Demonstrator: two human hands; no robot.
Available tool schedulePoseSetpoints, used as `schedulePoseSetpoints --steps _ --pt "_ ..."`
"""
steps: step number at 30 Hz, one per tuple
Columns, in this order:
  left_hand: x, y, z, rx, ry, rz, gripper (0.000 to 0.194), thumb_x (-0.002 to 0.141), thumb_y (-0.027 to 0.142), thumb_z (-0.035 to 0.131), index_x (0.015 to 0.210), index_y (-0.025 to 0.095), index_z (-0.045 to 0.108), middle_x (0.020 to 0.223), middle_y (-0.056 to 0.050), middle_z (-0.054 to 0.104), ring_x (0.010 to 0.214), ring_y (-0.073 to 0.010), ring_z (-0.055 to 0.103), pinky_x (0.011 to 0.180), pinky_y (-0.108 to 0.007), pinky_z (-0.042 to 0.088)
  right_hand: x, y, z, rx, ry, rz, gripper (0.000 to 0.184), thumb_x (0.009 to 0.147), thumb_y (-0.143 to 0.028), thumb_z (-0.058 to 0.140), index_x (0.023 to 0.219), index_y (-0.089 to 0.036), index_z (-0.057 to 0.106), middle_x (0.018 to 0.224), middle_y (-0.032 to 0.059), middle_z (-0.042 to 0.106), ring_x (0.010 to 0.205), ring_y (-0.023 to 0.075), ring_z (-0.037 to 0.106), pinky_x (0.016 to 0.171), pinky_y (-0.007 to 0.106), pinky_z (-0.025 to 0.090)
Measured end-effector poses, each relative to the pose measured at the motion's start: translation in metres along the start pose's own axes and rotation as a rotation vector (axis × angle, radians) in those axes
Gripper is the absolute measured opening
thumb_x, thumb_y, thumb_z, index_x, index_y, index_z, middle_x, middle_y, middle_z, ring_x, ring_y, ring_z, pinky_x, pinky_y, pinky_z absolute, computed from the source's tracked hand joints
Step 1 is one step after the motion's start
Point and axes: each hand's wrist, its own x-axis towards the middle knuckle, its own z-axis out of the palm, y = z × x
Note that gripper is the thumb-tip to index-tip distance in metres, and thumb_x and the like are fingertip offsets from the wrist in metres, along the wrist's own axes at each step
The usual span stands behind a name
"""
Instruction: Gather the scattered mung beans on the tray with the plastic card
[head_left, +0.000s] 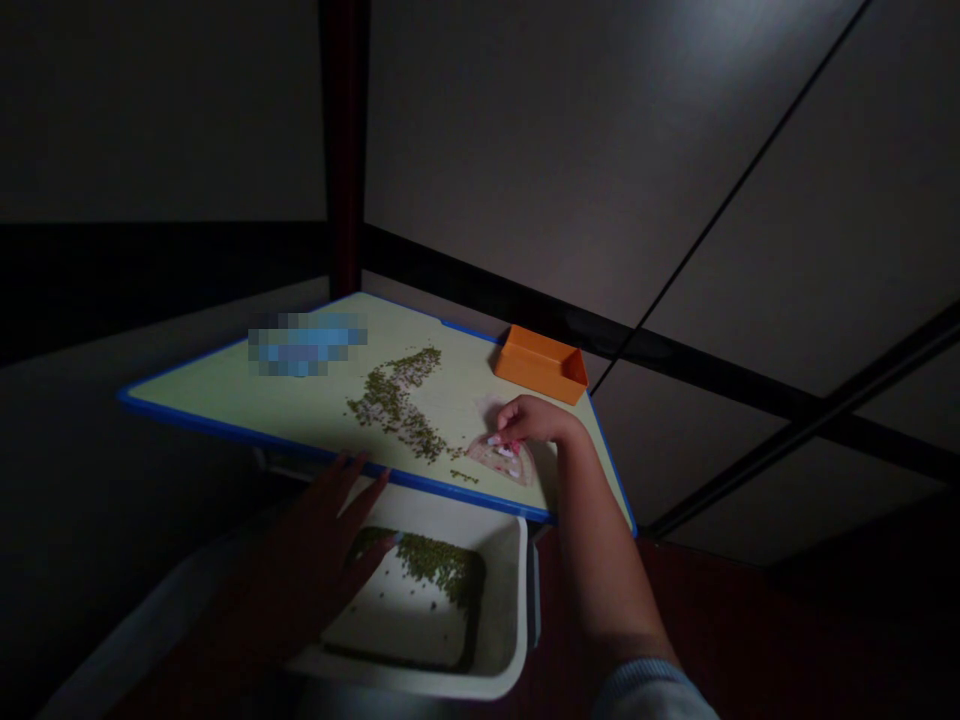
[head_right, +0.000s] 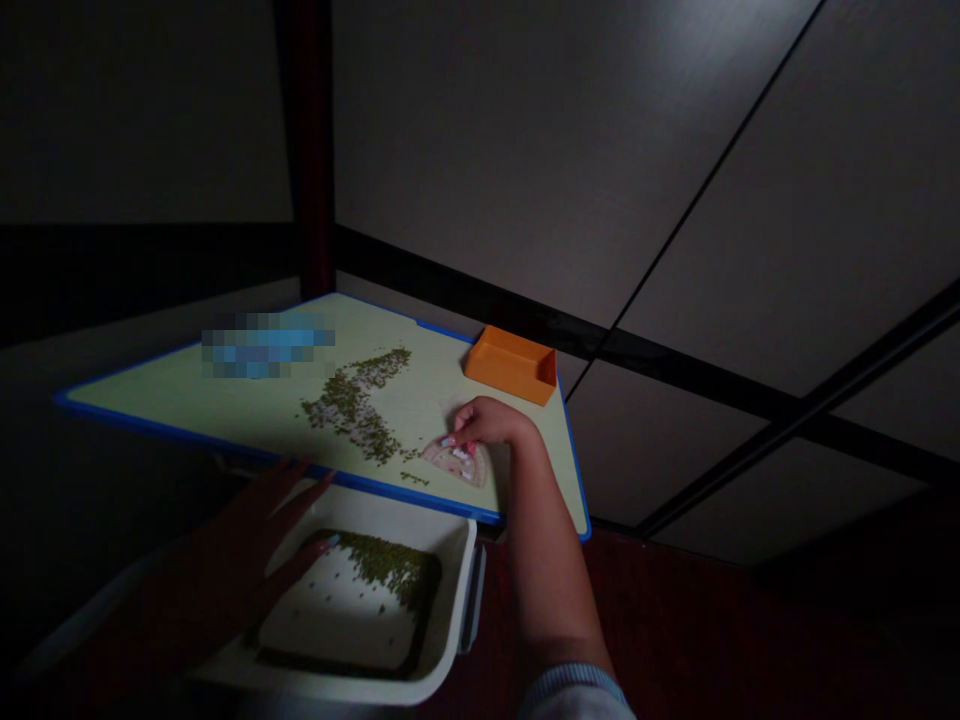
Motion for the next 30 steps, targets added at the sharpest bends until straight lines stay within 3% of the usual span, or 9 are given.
schedulePoseSetpoints --steps 7,23,30 --pt "-0.002 -0.005 0.009 -0.021 0.076 0.023 0.063 0.086 0.058 0.046 0.136 0.019 0.049 0.146 -0.019 0.049 0.134 -0.0360 0.046 0.101 -0.051 0.050 0.000 0.005 -0.002 -0.058 0.009 0.046 0.026 0.069 -0.037 0.075 0.062 -0.015 0.065 0.053 -0.0030 0.062 0.051 0.0083 0.050 0.056 0.022 0.036" --pt "0.000 -0.004 0.011 -0.027 0.098 0.028 0.063 0.087 0.056 0.046 0.137 0.017 0.048 0.143 -0.020 0.051 0.134 -0.0366 0.047 0.101 -0.051 0.049 0.000 0.006 -0.003 -0.015 0.033 0.078 0.023 0.068 -0.033 0.075 0.060 -0.015 0.063 0.051 -0.0034 0.062 0.049 0.0081 0.049 0.054 0.022 0.036" --pt "-0.001 -0.003 0.011 -0.059 0.071 -0.016 0.064 0.087 0.062 0.040 0.137 0.022 0.049 0.145 -0.016 0.050 0.135 -0.0347 0.046 0.102 -0.049 0.048 0.000 0.006 -0.002 0.040 0.035 0.067 0.024 0.066 -0.033 0.077 0.059 -0.015 0.062 0.050 -0.0040 0.060 0.048 0.0081 0.050 0.055 0.022 0.036"
